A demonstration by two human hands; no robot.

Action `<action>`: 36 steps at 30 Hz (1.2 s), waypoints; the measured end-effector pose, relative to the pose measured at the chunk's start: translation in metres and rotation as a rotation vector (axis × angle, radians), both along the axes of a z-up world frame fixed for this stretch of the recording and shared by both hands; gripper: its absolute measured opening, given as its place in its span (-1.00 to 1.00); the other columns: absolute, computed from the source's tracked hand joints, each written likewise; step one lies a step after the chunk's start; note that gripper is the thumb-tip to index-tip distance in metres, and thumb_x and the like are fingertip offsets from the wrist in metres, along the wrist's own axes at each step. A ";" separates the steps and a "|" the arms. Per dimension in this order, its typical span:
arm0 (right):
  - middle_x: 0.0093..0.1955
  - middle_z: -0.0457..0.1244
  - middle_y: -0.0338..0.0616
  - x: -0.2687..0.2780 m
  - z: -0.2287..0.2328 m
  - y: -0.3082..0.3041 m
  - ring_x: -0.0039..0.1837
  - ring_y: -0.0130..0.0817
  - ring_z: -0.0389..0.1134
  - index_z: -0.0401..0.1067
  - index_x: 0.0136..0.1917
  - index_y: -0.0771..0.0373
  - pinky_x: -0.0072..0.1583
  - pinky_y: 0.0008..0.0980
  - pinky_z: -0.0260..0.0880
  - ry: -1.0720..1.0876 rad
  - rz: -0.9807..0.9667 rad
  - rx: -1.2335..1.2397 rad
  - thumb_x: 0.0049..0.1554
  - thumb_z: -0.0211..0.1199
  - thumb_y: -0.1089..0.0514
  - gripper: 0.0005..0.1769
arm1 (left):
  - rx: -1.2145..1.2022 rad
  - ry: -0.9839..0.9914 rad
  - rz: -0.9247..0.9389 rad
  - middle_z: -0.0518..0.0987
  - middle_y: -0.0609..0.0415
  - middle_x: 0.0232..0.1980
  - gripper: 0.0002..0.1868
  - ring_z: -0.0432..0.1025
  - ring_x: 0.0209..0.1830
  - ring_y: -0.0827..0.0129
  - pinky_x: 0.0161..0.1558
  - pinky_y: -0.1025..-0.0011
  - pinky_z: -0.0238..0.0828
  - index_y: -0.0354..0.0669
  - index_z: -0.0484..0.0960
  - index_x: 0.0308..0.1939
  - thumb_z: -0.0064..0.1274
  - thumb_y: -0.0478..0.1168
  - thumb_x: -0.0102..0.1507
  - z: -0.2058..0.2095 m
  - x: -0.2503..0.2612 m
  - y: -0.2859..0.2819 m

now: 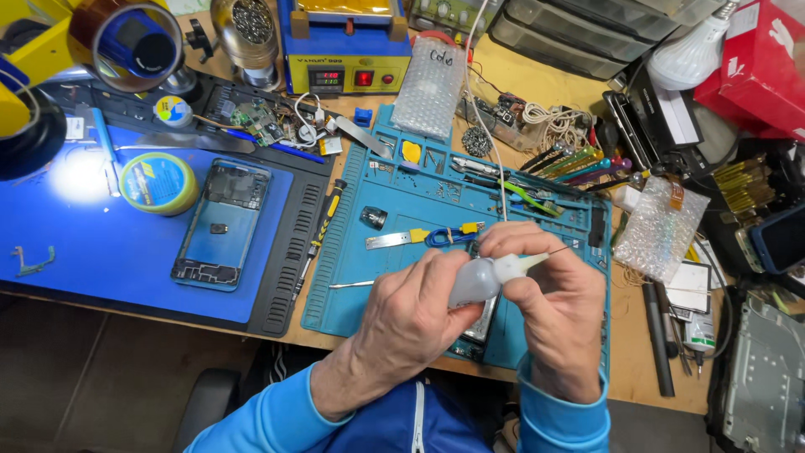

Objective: The person applies a liquid from a small bottle onto the internal components of a disassembled smartphone. They then use a metal tool to scrape or clean the area around the battery and circuit board.

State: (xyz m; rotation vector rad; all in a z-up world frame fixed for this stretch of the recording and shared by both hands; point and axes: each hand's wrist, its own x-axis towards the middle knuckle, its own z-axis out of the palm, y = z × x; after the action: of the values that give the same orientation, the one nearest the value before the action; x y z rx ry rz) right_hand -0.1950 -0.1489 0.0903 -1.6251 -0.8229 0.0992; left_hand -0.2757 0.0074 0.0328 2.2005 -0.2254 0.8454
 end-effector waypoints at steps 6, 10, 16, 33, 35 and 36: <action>-0.05 0.36 -0.10 -0.019 -0.018 0.001 0.20 -0.06 0.44 0.47 0.02 0.24 0.38 -0.02 0.52 0.042 -0.138 0.113 0.42 0.21 -0.47 -0.31 | -0.333 0.270 -0.136 0.66 -0.13 -0.38 -0.63 0.54 -0.48 -0.13 -0.45 0.06 0.38 -0.18 0.54 -0.02 0.28 -0.02 0.33 0.012 -0.009 -0.004; 0.27 0.37 -0.02 -0.001 -0.015 -0.003 0.24 -0.02 0.53 0.45 0.30 0.26 0.37 -0.11 0.50 0.143 0.029 0.122 0.49 0.18 -0.07 -0.64 | -0.639 0.841 -0.597 0.46 0.30 -0.39 -0.64 0.30 -0.39 0.45 -0.32 0.34 0.25 0.00 0.58 -0.25 0.20 0.17 0.26 0.033 -0.011 0.018; 0.16 0.44 0.15 -0.008 -0.027 -0.013 0.08 0.01 0.58 0.43 0.38 0.31 0.19 -0.19 0.57 0.286 -0.185 0.336 0.41 0.35 0.07 -0.61 | -0.748 0.697 -0.590 0.45 0.30 -0.29 -0.68 0.28 -0.31 0.48 -0.25 0.40 0.25 -0.01 0.62 -0.13 0.16 0.13 0.34 0.031 -0.012 0.017; 0.13 0.48 0.03 -0.016 -0.019 -0.037 0.27 0.15 0.49 0.50 0.33 0.25 0.47 0.06 0.43 0.476 -0.087 0.569 0.26 0.68 -0.03 -0.45 | -0.579 0.785 -0.593 0.47 0.25 -0.45 -0.64 0.29 -0.46 0.39 -0.38 0.35 0.26 0.02 0.60 -0.07 0.24 0.15 0.32 0.023 -0.013 0.014; 0.14 0.52 -0.02 -0.018 -0.020 -0.039 0.31 0.16 0.48 0.51 0.26 0.15 0.45 0.08 0.32 0.523 -0.012 0.586 0.29 0.68 -0.03 -0.54 | -0.568 0.749 -0.585 0.45 0.24 -0.36 -0.60 0.29 -0.41 0.37 -0.36 0.34 0.24 0.01 0.60 0.01 0.25 0.17 0.34 0.020 -0.013 0.015; 0.14 0.52 -0.02 -0.019 -0.021 -0.040 0.31 0.16 0.48 0.51 0.26 0.15 0.45 0.08 0.32 0.524 -0.016 0.587 0.29 0.68 -0.03 -0.54 | -0.567 0.753 -0.587 0.45 0.24 -0.36 -0.60 0.29 -0.41 0.37 -0.36 0.34 0.24 0.01 0.60 0.01 0.25 0.17 0.34 0.021 -0.013 0.015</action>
State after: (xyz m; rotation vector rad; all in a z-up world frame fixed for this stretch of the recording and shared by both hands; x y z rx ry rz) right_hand -0.2143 -0.1887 0.0691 -0.9813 -0.3781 0.2369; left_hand -0.2885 0.0224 0.0541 1.6267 -0.2049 -0.2426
